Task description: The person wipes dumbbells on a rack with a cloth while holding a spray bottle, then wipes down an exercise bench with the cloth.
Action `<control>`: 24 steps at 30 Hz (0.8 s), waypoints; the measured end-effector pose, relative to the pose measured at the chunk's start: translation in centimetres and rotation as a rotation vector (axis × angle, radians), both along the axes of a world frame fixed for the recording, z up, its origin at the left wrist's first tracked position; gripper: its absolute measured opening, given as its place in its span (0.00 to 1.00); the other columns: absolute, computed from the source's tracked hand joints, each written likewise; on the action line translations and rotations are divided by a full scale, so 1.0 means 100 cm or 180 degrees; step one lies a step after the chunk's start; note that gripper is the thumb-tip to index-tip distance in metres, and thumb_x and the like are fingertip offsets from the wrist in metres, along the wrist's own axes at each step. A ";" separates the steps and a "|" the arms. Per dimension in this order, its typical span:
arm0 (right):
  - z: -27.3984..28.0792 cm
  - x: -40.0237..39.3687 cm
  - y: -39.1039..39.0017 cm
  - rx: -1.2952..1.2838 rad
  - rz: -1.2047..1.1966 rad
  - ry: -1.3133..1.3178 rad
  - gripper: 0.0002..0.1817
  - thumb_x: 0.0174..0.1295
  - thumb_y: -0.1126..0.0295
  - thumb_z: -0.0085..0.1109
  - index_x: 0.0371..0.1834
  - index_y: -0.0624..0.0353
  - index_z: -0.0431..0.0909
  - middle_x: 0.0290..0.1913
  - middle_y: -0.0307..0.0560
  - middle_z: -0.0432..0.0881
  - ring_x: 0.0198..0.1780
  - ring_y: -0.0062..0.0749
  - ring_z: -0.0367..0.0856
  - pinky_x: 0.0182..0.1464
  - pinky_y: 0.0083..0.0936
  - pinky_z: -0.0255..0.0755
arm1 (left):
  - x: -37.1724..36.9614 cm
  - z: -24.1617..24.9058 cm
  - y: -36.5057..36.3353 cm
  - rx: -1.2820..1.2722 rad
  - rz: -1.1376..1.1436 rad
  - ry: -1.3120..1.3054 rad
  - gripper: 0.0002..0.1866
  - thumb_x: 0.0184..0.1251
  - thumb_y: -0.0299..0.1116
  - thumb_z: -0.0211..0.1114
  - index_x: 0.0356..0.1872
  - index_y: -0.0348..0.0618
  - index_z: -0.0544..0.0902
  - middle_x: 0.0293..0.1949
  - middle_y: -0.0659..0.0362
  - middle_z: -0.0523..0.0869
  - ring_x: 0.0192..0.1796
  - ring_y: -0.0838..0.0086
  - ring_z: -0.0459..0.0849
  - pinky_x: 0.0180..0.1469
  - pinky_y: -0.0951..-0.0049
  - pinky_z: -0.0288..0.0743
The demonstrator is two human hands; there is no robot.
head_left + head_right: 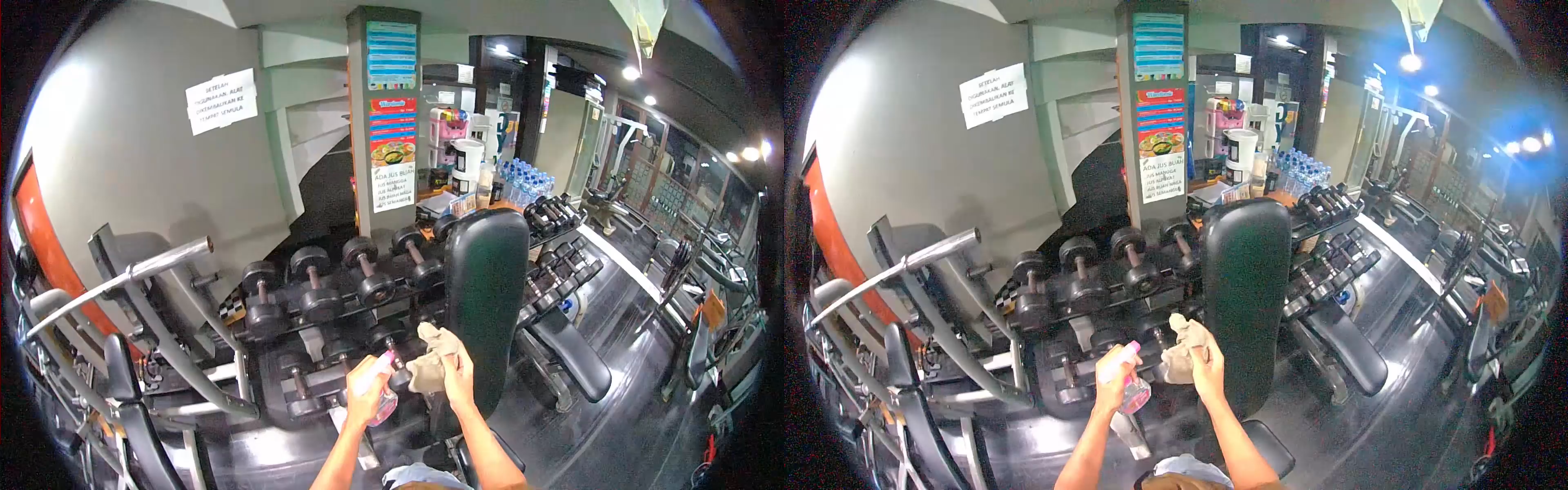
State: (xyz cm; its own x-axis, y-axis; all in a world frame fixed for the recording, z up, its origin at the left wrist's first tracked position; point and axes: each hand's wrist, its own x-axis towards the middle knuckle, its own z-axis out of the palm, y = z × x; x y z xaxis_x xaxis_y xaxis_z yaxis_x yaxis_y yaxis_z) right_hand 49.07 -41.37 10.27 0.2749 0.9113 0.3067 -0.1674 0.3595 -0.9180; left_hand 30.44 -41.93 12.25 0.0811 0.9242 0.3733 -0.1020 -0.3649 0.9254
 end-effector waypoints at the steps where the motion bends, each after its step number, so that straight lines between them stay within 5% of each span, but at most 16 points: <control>1: 0.001 -0.001 -0.006 0.0036 -0.0052 -0.0031 0.21 0.69 0.71 0.56 0.64 0.64 0.72 0.61 0.44 0.77 0.63 0.28 0.73 0.67 0.25 0.62 | -0.002 0.003 -0.008 -0.0026 0.0010 0.0002 0.15 0.65 0.39 0.60 0.36 0.34 0.81 0.31 0.58 0.81 0.23 0.77 0.77 0.28 0.75 0.71; 9: 0.034 0.007 -0.044 0.0247 -0.0272 -0.0263 0.25 0.69 0.65 0.58 0.66 0.67 0.70 0.63 0.48 0.76 0.64 0.31 0.73 0.68 0.27 0.61 | 0.013 0.042 -0.033 0.0167 -0.0020 -0.0125 0.13 0.69 0.35 0.59 0.41 0.33 0.83 0.32 0.57 0.81 0.23 0.78 0.77 0.27 0.76 0.72; 12: 0.039 0.017 -0.042 0.0427 -0.0486 -0.0220 0.32 0.67 0.54 0.62 0.65 0.66 0.70 0.61 0.49 0.77 0.63 0.31 0.74 0.67 0.29 0.63 | 0.028 0.058 -0.025 0.0288 -0.0076 0.0011 0.12 0.68 0.32 0.59 0.43 0.32 0.83 0.32 0.57 0.81 0.23 0.78 0.77 0.26 0.76 0.71; 24: 0.071 0.082 0.013 0.0576 -0.0829 -0.0428 0.25 0.67 0.66 0.60 0.64 0.66 0.71 0.60 0.49 0.78 0.62 0.32 0.75 0.66 0.28 0.64 | 0.102 0.102 0.083 0.0282 -0.0209 0.0274 0.09 0.64 0.29 0.59 0.35 0.33 0.82 0.28 0.60 0.81 0.20 0.80 0.76 0.23 0.78 0.70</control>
